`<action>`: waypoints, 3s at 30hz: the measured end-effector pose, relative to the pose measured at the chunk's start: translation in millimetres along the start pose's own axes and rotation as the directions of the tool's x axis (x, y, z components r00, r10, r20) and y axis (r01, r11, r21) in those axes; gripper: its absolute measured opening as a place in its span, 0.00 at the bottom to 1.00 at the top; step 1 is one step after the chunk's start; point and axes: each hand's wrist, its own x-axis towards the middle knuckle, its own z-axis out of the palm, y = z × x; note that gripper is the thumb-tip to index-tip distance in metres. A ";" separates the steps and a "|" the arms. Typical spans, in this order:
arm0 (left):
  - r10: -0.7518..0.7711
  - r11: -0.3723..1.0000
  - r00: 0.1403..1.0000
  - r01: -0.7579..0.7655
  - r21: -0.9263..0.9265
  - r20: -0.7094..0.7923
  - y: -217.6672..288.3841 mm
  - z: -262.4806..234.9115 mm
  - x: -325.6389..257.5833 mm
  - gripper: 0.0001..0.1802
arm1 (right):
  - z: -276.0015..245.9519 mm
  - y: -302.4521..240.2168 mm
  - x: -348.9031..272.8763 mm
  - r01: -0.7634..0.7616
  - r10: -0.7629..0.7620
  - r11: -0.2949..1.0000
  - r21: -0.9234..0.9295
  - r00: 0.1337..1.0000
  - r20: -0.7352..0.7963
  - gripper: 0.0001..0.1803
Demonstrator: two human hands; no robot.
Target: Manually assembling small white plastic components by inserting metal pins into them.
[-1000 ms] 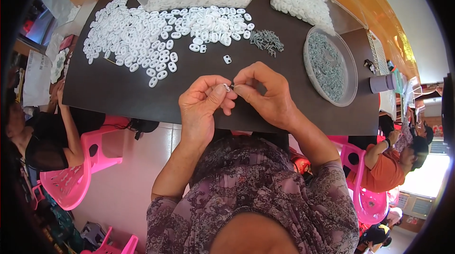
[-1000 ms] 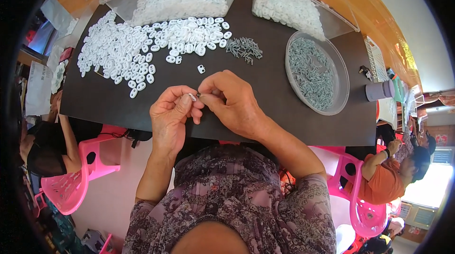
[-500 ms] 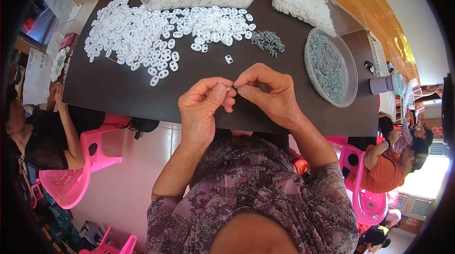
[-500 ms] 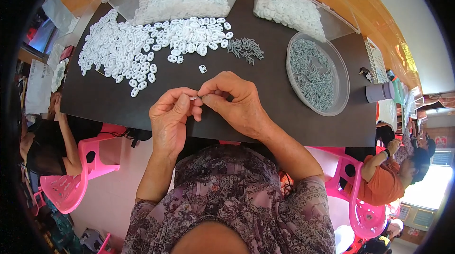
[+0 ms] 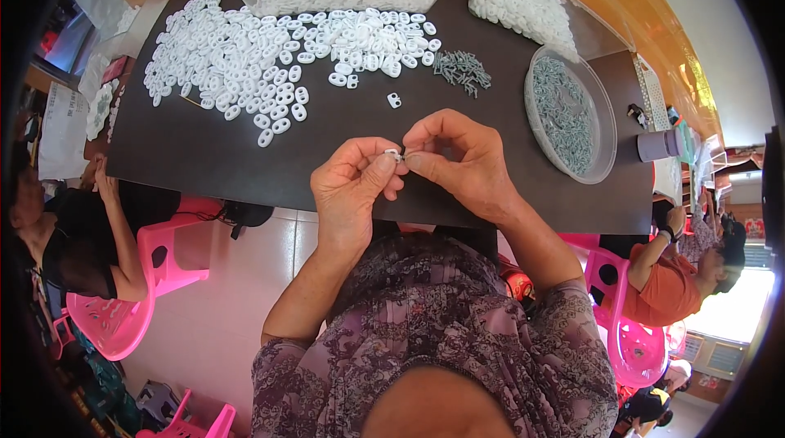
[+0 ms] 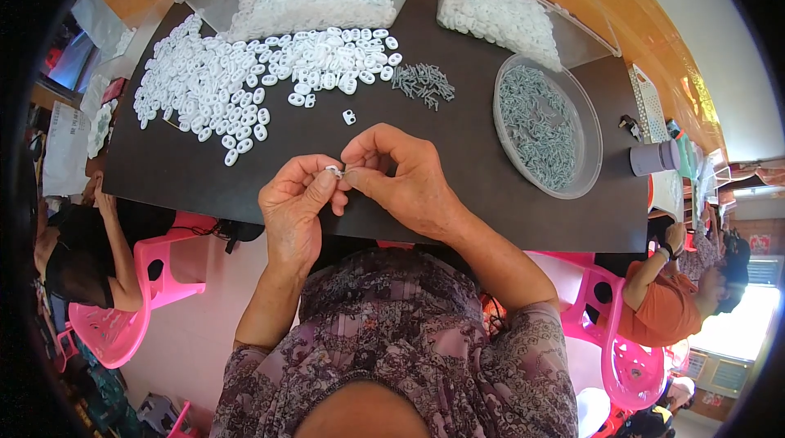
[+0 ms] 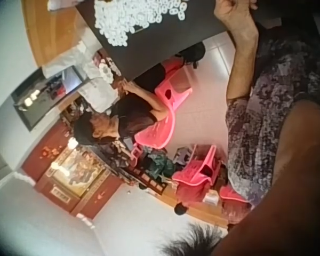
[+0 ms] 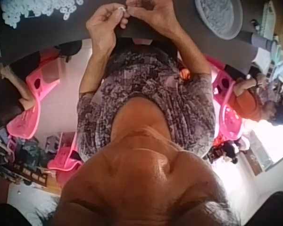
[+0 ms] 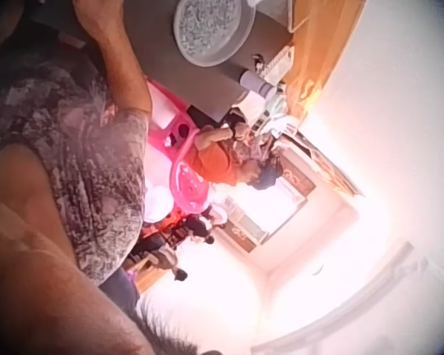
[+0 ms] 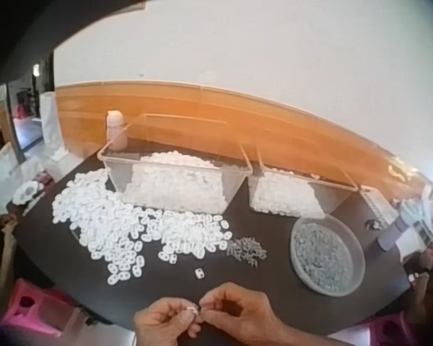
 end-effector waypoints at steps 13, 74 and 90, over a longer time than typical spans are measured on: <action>0.008 1.000 1.000 -0.008 0.027 -0.001 -1.2 -0.6 -1.2 0.07 | 3.2 5.3 2.0 0.062 -0.063 0.998 -0.021 0.997 -0.050 0.07; 0.136 0.990 0.983 -0.130 0.056 -0.123 -10.3 4.6 -2.5 0.05 | 15.7 20.8 3.9 0.251 -0.270 0.922 -0.294 0.962 -0.028 0.02; 0.164 0.987 0.979 -0.163 0.019 -0.119 -11.7 3.7 -2.6 0.05 | 24.5 16.8 9.4 0.364 -0.424 0.853 -0.374 0.902 -0.088 0.02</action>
